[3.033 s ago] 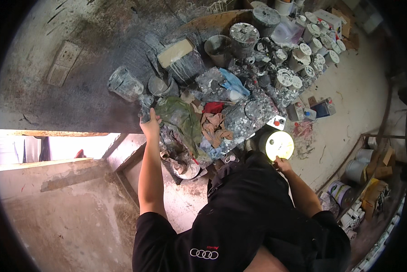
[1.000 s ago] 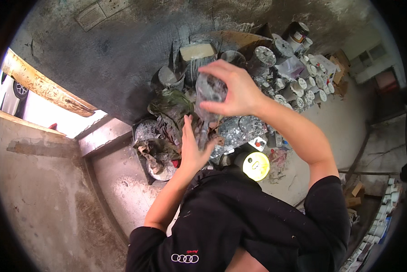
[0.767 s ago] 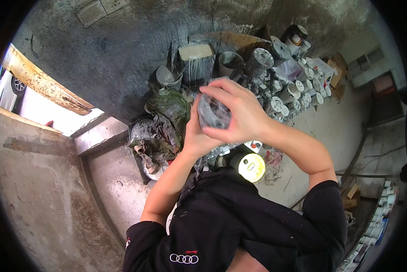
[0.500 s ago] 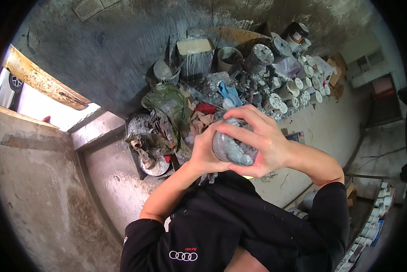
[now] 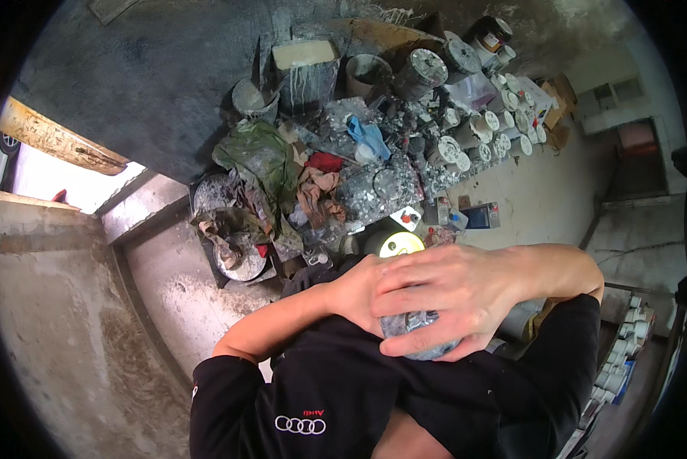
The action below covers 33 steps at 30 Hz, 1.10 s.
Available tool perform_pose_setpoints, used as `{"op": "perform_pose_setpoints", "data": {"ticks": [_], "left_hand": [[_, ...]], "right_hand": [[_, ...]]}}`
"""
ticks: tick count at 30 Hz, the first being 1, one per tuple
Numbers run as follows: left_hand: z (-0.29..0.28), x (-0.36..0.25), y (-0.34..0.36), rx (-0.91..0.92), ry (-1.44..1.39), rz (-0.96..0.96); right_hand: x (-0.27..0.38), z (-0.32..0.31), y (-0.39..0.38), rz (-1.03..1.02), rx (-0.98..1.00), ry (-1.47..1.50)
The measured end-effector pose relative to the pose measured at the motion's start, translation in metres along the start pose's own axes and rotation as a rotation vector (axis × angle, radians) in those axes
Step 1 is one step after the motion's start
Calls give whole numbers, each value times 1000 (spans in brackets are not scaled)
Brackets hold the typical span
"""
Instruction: The person walks through a garage and enters a paint mixing area. They open a paint can, pour some paint into a smaller container, and then pour liquid from a large white drum into the same container. They close the can and place it on a shelf.
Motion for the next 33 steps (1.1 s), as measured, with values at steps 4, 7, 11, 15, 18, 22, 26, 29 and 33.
{"op": "perform_pose_setpoints", "data": {"ticks": [4, 7, 11, 15, 18, 22, 26, 29, 33], "left_hand": [[-11, 13, 7, -226, 59, -199], [-24, 24, 5, -567, 137, -346], [-30, 32, 2, -631, 434, -378], [-21, 37, -12, -554, 314, -374], [-6, 41, -22, -461, 251, -394], [7, 48, -29, -400, 294, -448], [15, 49, -31, -304, 187, -449], [22, 56, -29, -136, 138, -515], [21, 66, -18, -88, 109, -359]], "right_hand": [[-18, -3, -16, 194, -70, -168], [-28, 4, -33, 579, -336, -532], [-45, 25, -49, 600, -533, -529], [-49, 41, -61, 410, -428, -501], [-47, 47, -68, 270, -305, -444], [-46, 44, -73, 143, -227, -370], [-40, 38, -73, 36, -153, -271], [-30, 41, -73, -138, 14, -166], [-44, 35, -96, -71, -247, 54]]}}
Point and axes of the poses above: each hand's wrist, its own y-axis towards the middle knuckle, its own z-axis out of the palm, x = y × z, the point moved 3 cm from there along y, towards the middle knuckle, and after that the axes turned 13 degrees about -z, right-handed, at the moved point
